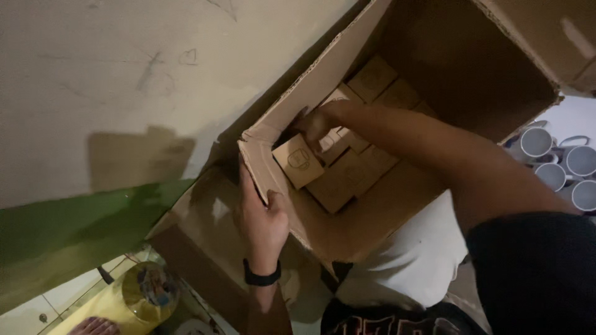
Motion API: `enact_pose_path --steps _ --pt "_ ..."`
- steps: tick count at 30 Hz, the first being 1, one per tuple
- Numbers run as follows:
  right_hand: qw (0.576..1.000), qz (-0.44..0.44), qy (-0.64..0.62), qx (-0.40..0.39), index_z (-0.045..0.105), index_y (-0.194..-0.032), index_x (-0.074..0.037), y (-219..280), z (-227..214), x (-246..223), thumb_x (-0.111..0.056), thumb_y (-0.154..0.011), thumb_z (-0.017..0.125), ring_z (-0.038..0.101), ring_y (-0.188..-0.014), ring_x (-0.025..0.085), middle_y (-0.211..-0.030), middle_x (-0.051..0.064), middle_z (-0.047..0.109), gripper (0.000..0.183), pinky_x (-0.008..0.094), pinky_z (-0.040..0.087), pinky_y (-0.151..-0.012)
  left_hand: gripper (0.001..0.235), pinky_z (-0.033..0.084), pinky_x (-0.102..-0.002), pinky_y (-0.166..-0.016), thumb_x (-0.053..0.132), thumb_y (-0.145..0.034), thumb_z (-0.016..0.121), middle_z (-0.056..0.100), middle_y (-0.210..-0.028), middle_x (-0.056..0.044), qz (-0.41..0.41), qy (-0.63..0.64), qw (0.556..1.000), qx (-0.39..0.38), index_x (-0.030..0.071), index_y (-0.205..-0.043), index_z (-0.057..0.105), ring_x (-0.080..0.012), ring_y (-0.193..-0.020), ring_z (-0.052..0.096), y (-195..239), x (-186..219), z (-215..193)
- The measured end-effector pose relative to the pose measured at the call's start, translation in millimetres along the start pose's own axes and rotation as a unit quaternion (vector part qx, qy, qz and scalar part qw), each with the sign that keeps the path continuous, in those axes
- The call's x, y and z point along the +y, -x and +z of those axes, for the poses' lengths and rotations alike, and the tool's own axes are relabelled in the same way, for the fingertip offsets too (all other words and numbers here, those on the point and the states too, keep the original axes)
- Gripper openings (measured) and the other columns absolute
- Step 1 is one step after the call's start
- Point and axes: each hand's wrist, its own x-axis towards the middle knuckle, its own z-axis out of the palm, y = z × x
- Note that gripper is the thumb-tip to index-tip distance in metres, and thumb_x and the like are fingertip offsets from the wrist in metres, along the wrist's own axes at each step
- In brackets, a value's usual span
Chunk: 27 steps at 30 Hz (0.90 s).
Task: The person folds cardboard boxes, places ceramic mugs inside them, and stacks the boxed mugs into a larger shipping carton on the floor.
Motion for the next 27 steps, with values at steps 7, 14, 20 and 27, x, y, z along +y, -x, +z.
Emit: enact_pose_path --steps 7,14,20,27 --pt "0.992 -0.043 0.117 0.021 0.051 -0.147 -0.008 -42.6 6.8 30.6 -0.011 -0.089 0.059 0.063 -0.120 0.034 -0.139 0.019 0.062 0.059 0.049 0.055 -0.094 0.073 0.029 -0.039 -0.041 0.015 -0.092 0.048 0.041 -0.052 -0.009 -0.019 -0.105 0.994 0.017 0.011 -0.161 0.026 -0.0219 -0.042 0.031 -1.4 -0.2 -0.5" --pt "0.871 -0.208 0.444 0.013 0.062 -0.139 -0.010 -40.3 -1.9 42.6 -0.014 -0.093 0.051 0.066 -0.117 0.029 -0.124 0.008 0.072 0.048 0.045 0.047 -0.107 0.075 0.040 -0.068 -0.102 0.008 -0.088 0.043 0.045 -0.146 -0.038 -0.015 0.032 0.999 0.034 0.006 -0.159 0.019 -0.0594 -0.127 0.048 3.1 1.9 4.2" --pt "0.927 -0.334 0.145 0.086 0.056 -0.145 -0.012 -48.5 0.5 52.2 -0.019 -0.089 0.068 0.053 -0.135 0.030 -0.149 0.009 0.057 0.058 0.042 0.041 -0.114 0.073 0.053 -0.049 -0.074 0.031 -0.095 0.042 0.063 -0.128 -0.020 -0.143 -0.079 0.986 -0.031 0.013 -0.162 0.021 -0.0400 -0.095 0.064 0.2 3.5 3.5" --pt "0.883 0.062 -0.460 -0.067 0.052 -0.129 0.001 -68.7 6.7 56.3 -0.015 -0.099 0.042 0.048 -0.122 0.032 -0.136 0.012 0.053 0.035 0.038 0.036 -0.108 0.081 0.044 -0.051 -0.085 0.012 -0.085 0.047 0.052 -0.148 -0.018 -0.052 -0.074 0.996 0.009 0.021 -0.161 0.019 -0.0474 -0.111 0.053 -0.4 -1.9 5.5"
